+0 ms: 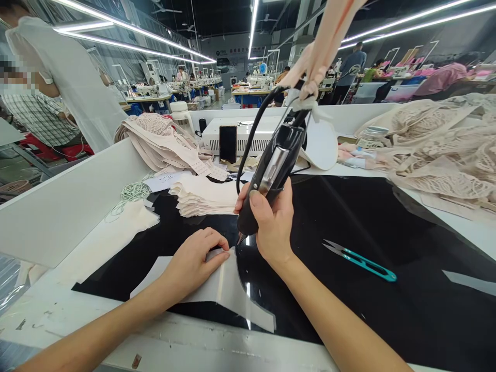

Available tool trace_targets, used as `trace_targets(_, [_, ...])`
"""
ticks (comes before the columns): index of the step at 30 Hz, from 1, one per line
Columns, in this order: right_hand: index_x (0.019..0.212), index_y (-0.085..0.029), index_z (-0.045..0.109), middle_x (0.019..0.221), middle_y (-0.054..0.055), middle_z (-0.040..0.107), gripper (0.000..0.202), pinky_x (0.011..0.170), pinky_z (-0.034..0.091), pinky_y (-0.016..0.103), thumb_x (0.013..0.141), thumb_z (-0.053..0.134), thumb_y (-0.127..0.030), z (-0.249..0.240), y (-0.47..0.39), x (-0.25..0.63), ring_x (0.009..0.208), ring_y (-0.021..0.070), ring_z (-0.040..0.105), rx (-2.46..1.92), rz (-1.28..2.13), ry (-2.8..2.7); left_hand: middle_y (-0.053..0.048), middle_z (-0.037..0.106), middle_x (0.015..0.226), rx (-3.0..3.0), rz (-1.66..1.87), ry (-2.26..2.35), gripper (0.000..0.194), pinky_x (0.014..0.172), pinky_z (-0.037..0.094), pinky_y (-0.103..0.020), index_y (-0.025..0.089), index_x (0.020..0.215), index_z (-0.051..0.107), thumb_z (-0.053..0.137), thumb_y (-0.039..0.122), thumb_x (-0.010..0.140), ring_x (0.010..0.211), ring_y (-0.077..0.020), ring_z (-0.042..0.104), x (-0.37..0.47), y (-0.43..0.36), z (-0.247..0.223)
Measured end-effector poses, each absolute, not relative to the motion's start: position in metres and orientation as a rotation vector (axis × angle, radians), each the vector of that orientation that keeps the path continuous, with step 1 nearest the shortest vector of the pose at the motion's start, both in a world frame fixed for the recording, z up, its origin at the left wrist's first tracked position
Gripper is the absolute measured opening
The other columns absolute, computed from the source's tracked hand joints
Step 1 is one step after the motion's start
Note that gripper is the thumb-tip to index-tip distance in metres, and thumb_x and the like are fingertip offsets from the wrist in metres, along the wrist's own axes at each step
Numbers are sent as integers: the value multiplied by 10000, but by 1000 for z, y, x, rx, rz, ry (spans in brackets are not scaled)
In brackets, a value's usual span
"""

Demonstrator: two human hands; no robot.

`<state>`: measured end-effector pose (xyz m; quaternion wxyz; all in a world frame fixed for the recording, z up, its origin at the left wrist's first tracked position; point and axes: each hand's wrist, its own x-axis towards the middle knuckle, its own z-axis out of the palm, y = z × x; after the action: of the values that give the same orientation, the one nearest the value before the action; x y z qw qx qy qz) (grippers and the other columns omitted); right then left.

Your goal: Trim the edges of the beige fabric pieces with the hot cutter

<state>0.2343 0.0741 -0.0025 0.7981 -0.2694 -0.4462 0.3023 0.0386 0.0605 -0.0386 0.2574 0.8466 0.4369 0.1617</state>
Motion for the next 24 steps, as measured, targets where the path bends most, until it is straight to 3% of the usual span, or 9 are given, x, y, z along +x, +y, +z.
trace_targets(10, [1068, -315, 676, 827, -69, 740, 536, 557, 585, 262, 894, 1016, -691, 4, 74, 230, 625, 142, 647, -568, 676, -957, -25, 845, 1276, 2273, 424, 1215, 121, 1116, 573, -477, 278, 1177, 804, 812, 172, 1118, 1243, -309, 779, 40, 61, -34])
trace_targets(15, [1058, -306, 688, 824, -67, 758, 554, 568, 599, 245, 864, 1049, -677, 4, 73, 229, 634, 134, 665, -544, 706, -935, -27, 824, 1233, 2263, 458, 1255, 189, 1060, 588, -455, 269, 1242, 781, 845, 172, 1092, 1189, -295, 778, 40, 59, -37])
trace_targets(19, [1066, -314, 680, 836, -64, 747, 509, 555, 604, 266, 899, 1015, -659, 2, 72, 229, 625, 144, 660, -580, 691, -950, -22, 799, 1197, 2389, 538, 1223, 165, 1001, 609, -421, 261, 1196, 747, 842, 168, 1099, 1120, -275, 766, 38, 57, -43])
trace_targets(24, [1073, -328, 650, 819, -74, 710, 521, 625, 698, 369, 912, 1001, -678, 3, 73, 229, 615, 173, 679, -583, 698, -984, -42, 776, 1137, 2773, 678, 989, 166, 980, 633, -394, 237, 1096, 733, 693, 131, 1217, 1085, -260, 748, 36, 54, -53])
